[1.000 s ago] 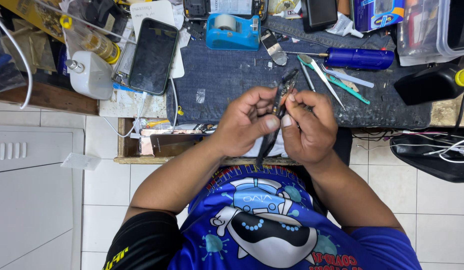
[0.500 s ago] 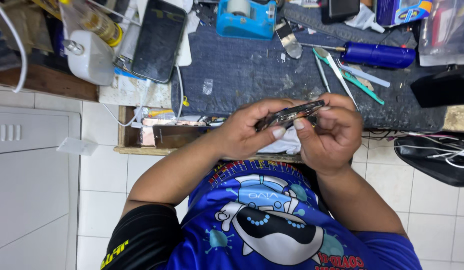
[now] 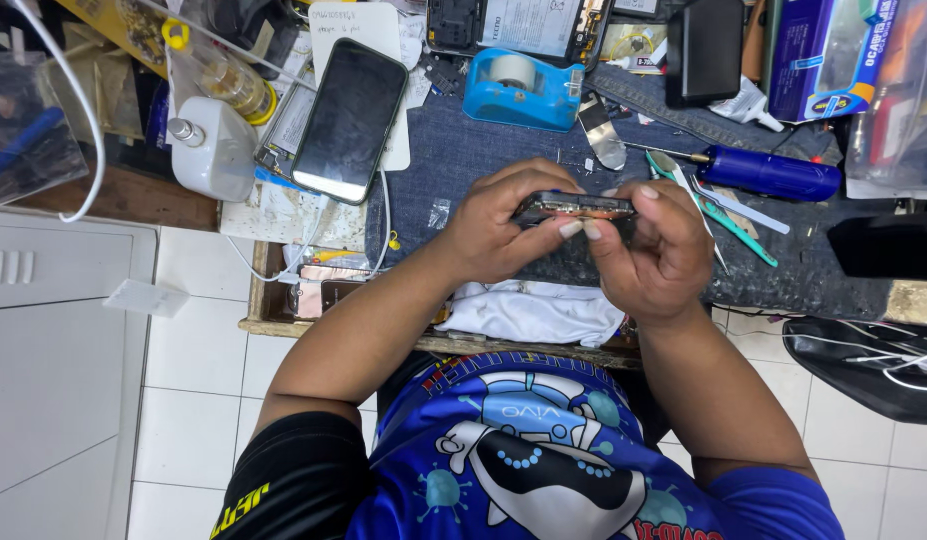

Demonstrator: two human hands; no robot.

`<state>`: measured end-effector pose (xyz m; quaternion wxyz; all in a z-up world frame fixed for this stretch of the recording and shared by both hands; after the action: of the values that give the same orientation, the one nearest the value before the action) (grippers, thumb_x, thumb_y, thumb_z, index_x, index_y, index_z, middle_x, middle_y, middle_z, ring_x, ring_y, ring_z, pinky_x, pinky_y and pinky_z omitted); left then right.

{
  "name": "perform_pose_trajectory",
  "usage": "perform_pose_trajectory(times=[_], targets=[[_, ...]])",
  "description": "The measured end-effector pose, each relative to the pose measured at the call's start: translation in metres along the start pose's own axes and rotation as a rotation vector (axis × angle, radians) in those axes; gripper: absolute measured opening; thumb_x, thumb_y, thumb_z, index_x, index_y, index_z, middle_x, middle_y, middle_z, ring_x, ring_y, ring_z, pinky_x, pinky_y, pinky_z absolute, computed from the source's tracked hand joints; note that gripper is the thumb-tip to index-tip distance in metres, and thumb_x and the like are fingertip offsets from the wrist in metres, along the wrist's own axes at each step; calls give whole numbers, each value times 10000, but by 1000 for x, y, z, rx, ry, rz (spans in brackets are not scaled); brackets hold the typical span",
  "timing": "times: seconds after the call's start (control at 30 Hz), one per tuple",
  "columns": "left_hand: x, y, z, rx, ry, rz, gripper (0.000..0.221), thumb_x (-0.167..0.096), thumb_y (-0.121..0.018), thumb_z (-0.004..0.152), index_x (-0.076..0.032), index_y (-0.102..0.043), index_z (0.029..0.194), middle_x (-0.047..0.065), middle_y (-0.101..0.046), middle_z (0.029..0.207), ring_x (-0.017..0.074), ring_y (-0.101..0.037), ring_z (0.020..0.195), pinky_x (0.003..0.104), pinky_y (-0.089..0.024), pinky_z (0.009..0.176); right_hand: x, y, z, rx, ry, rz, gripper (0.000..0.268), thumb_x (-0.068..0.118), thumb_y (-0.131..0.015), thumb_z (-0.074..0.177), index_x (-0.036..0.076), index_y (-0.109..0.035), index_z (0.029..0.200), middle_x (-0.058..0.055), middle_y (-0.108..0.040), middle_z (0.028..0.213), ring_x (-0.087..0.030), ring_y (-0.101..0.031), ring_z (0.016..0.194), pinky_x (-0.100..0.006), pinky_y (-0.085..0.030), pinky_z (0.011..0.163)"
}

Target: The person disassembles a mobile phone by removing the internal battery and components using a pry tool, then cleans the edges and attempts to reassemble the frame.

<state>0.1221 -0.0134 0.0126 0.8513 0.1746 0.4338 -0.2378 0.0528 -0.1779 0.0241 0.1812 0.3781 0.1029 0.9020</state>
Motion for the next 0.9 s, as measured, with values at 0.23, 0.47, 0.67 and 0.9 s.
perform_pose_trajectory(times=[0.23, 0.47, 0.67, 0.9], targets=[[4, 2, 0, 31, 2, -9, 226, -117, -754, 1008, -42, -637, 1186, 116, -696, 1148, 233, -724, 1041, 324, -599, 853, 8, 1, 14, 55, 55, -78, 529, 1, -800, 969, 83, -491, 1391, -162, -670, 1082, -226, -685, 968, -281, -570, 715], [1, 1, -2, 27, -31, 0, 237, -106, -760, 995, -41, -633, 1185, 120, -688, 1143, 230, -715, 1035, 321, -591, 844, 11, -1, 11, 29, 52, -62, 515, 10, -812, 960, 102, -509, 1366, -150, -660, 1087, -232, -686, 933, -320, -573, 774], [3, -2, -4, 26, -18, -27, 230, -107, -759, 996, -44, -634, 1178, 119, -684, 1146, 217, -715, 1039, 308, -600, 834, 10, -3, 9, 10, 53, -28, 504, -7, -798, 960, 99, -510, 1359, -145, -651, 1081, -237, -681, 965, -299, -571, 743], [-1, -4, -5, 38, -37, -17, 225, -109, -753, 1003, -46, -626, 1177, 118, -685, 1153, 221, -715, 1044, 317, -601, 847, 14, -3, 7, 11, 91, -63, 522, -10, -793, 973, 121, -495, 1381, -146, -636, 1091, -223, -679, 931, -288, -555, 716]])
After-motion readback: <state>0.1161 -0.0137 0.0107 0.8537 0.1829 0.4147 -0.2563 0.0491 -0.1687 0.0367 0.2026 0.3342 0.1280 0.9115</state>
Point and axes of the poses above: each hand's wrist, its own z-axis towards the middle knuckle, its own y-axis out of the back of the hand, x = y × z, the point moved 7 cm from there along z, towards the middle knuckle
